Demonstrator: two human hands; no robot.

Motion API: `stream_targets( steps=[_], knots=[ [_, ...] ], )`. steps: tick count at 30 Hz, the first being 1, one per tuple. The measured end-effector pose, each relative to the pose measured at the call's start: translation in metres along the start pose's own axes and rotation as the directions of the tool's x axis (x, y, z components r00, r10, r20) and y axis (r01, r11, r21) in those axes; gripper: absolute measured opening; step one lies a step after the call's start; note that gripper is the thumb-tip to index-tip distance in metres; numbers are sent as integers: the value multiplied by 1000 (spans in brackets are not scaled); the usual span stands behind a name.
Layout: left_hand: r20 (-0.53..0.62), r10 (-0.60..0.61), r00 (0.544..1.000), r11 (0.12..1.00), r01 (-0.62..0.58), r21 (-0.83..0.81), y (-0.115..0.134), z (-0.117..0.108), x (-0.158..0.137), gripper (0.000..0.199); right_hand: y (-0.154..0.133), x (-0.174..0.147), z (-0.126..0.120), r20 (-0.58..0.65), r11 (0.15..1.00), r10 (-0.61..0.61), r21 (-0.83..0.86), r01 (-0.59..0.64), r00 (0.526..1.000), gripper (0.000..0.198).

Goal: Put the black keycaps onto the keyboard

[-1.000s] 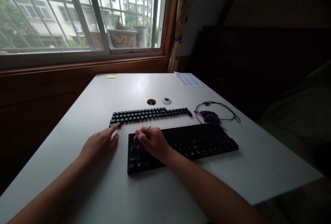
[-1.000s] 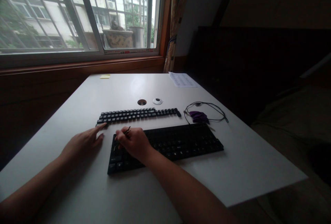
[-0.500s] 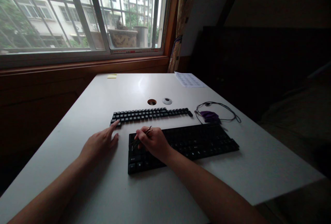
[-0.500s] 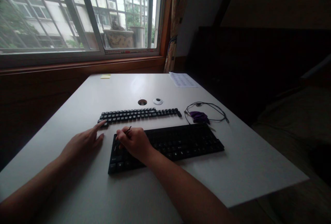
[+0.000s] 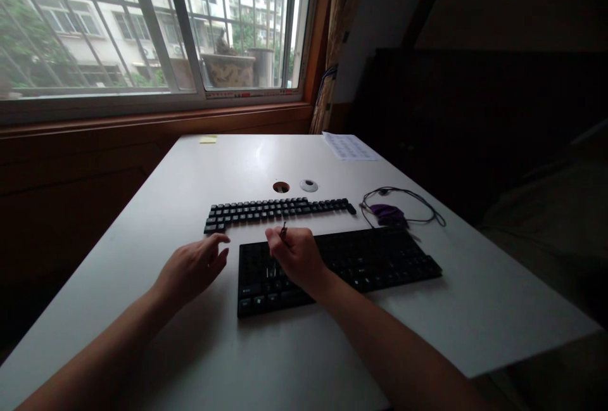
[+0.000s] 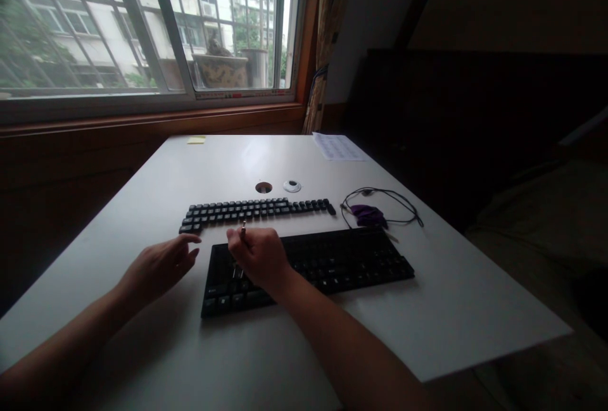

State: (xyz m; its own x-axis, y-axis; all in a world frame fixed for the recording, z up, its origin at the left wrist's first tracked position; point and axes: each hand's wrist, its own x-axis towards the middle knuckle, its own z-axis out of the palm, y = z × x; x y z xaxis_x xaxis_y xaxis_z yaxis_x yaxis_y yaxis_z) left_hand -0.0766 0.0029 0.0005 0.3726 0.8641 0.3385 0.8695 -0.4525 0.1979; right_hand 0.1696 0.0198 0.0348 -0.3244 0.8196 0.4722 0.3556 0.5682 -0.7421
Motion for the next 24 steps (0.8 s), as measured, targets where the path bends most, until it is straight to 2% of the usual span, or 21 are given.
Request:
stream_targets(
  steps=[6,13,24],
  knots=[
    [52,178,983,983,-175,-63,4,3,-4,13,5,-1,3,82,990,-87,-100,95,993,48],
    [130,279,951,958,-267,-107,5,8,-5,13,9,-1,8,177,968,-149,-173,180,973,42],
    [124,312,942,946,-296,-132,4,8,-5,12,23,4,7,155,999,34,-8,-33,987,52]
  ],
)
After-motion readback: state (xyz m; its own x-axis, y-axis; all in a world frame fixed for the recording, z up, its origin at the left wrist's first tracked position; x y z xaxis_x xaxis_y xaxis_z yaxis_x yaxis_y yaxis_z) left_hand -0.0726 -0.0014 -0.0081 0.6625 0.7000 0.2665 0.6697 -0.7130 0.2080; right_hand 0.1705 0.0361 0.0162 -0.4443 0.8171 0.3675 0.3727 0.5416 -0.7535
